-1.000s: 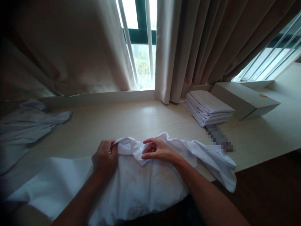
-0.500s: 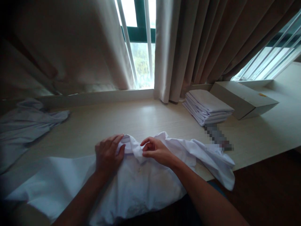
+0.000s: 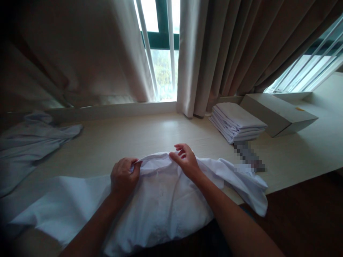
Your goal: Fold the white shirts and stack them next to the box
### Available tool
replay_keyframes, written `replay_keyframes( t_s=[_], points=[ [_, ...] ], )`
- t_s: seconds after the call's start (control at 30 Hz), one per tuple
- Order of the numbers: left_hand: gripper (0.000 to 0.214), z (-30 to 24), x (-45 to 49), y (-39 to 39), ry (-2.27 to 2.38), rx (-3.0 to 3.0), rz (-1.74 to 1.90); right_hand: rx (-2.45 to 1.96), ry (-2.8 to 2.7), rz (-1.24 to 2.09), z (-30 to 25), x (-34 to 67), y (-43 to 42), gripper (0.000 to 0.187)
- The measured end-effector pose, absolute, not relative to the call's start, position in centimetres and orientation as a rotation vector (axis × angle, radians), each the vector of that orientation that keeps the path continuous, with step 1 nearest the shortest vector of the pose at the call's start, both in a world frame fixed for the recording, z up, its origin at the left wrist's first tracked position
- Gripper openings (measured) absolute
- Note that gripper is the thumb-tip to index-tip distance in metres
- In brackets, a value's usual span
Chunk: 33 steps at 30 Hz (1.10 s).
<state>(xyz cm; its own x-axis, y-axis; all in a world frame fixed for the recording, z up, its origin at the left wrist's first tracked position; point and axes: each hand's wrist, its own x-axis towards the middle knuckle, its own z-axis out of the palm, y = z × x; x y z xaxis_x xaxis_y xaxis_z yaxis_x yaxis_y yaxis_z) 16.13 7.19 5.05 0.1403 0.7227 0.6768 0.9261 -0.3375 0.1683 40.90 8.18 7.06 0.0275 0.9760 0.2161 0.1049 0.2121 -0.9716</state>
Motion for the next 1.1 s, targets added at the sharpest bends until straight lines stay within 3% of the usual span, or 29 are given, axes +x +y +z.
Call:
replay_keyframes(
  t_s=[0.1,0.13,0.27,0.53,0.67,0.8,0.97,1.1],
  points=[
    [0.01,4.9,16.1,7.3,-1.615,-2.133,-0.972,-1.193,-1.64,0.458,7.4,39.9,6.8,0.061],
    [0.011,4.9,16.1,7.3,-1.601,-2.142,-0.96,-1.204,-1.689,0.353,7.3,39.7,6.5,0.058],
    [0.01,5.2,15.6,7.5,-1.563,-2.133,-0.934,-1.321,-1.782,0.128,6.5,39.6,6.8,0.009],
    [0.005,5.8,15.8,7.3,-1.512,-2.143,-0.941,-1.312,-1.895,0.023,5.8,40.4,7.6,0.014],
    [0.027,6.0,16.7,6.8,-1.413,-2.199,-0.865,-1.228,-1.961,0.022,5.7,39.9,7.3,0.008],
    [0.04,6.4,17.0,6.3,-1.339,-2.219,-0.832,-1.139,-2.047,0.045,6.0,39.7,6.8,0.016],
    [0.01,6.3,17.0,6.1,-1.291,-2.361,-0.769,-1.1,-2.111,0.071,6.1,39.4,6.4,0.019],
    [0.012,6.4,16.8,6.3,-1.343,-2.335,-0.786,-1.178,-2.073,-0.005,5.7,39.3,6.5,0.014]
  ],
)
